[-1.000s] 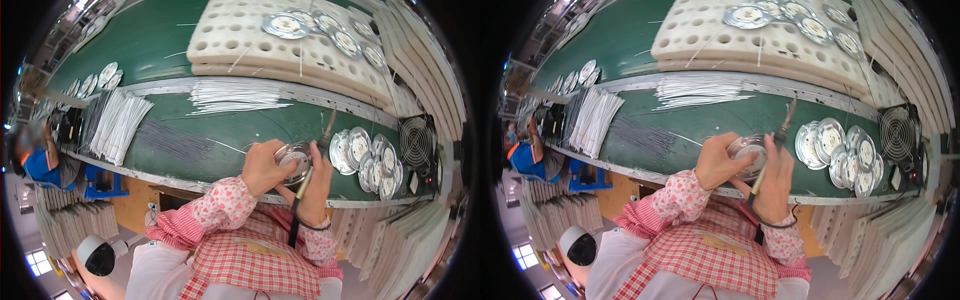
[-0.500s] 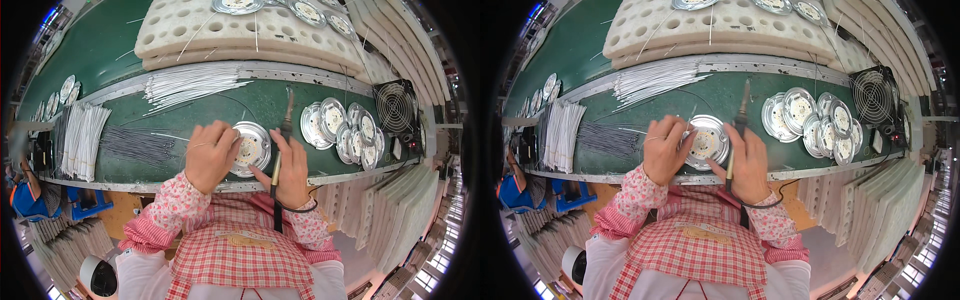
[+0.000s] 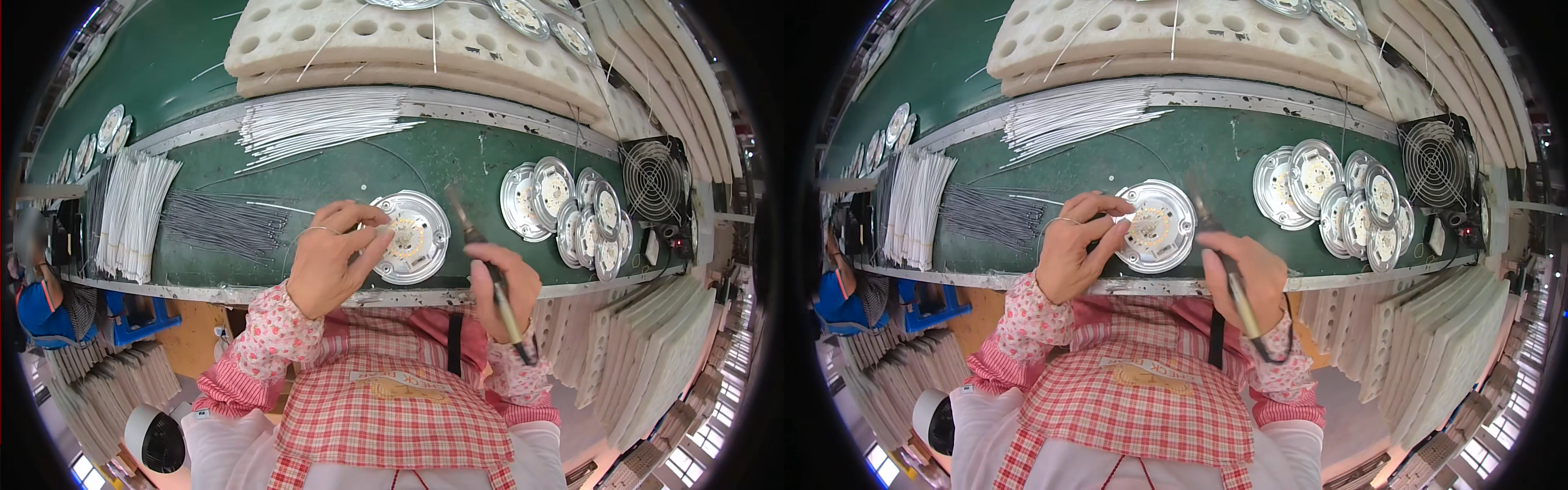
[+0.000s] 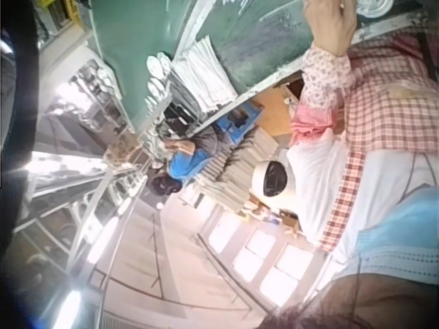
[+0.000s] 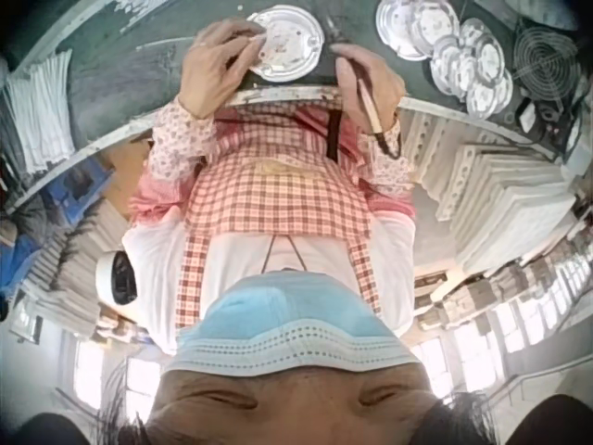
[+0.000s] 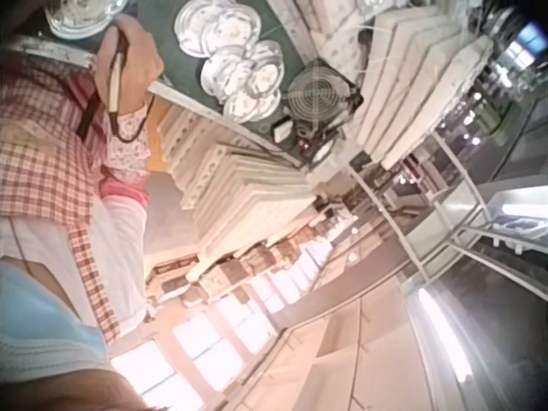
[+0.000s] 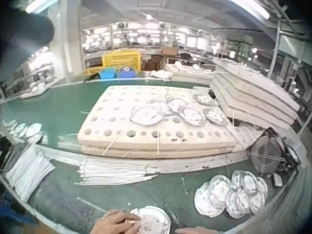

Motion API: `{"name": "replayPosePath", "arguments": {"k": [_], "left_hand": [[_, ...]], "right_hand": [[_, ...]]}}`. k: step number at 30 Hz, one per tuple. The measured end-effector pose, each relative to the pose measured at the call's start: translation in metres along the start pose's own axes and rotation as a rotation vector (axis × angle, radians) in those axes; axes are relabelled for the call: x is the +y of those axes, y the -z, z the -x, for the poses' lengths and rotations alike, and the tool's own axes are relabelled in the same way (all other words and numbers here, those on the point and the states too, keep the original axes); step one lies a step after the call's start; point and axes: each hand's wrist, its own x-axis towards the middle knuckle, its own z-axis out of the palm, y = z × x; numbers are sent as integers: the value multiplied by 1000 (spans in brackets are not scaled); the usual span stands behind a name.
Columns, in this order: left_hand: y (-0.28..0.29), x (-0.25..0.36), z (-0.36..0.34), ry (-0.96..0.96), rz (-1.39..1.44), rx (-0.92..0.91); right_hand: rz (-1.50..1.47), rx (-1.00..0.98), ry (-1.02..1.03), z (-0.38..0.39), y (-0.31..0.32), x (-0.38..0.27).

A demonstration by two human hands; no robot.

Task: The person solders electronic components and wires onto circular LED circuit boards on an assembly line. This is done with a soldering iron and solder wire.

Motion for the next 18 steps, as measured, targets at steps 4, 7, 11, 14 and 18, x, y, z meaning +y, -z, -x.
{"name": "replayPosePath", "arguments": {"k": [4, 7, 11, 14, 18], "left_hand": [[5, 4, 5, -31, 3, -111], [3, 6, 5, -61, -5, -104], [0, 8, 4, -78, -49, -51], [-5, 6, 2, -95, -82, -25], [-6, 4, -2, -123, -157, 0]], "right_hand": [[-231, -87, -70, -4, 12, 4], [-204, -185, 48, -6, 11, 8], [-225, -202, 76, -11, 11, 6], [-209, -206, 85, -12, 9, 6], [-192, -191, 122, -10, 2, 13]]}}
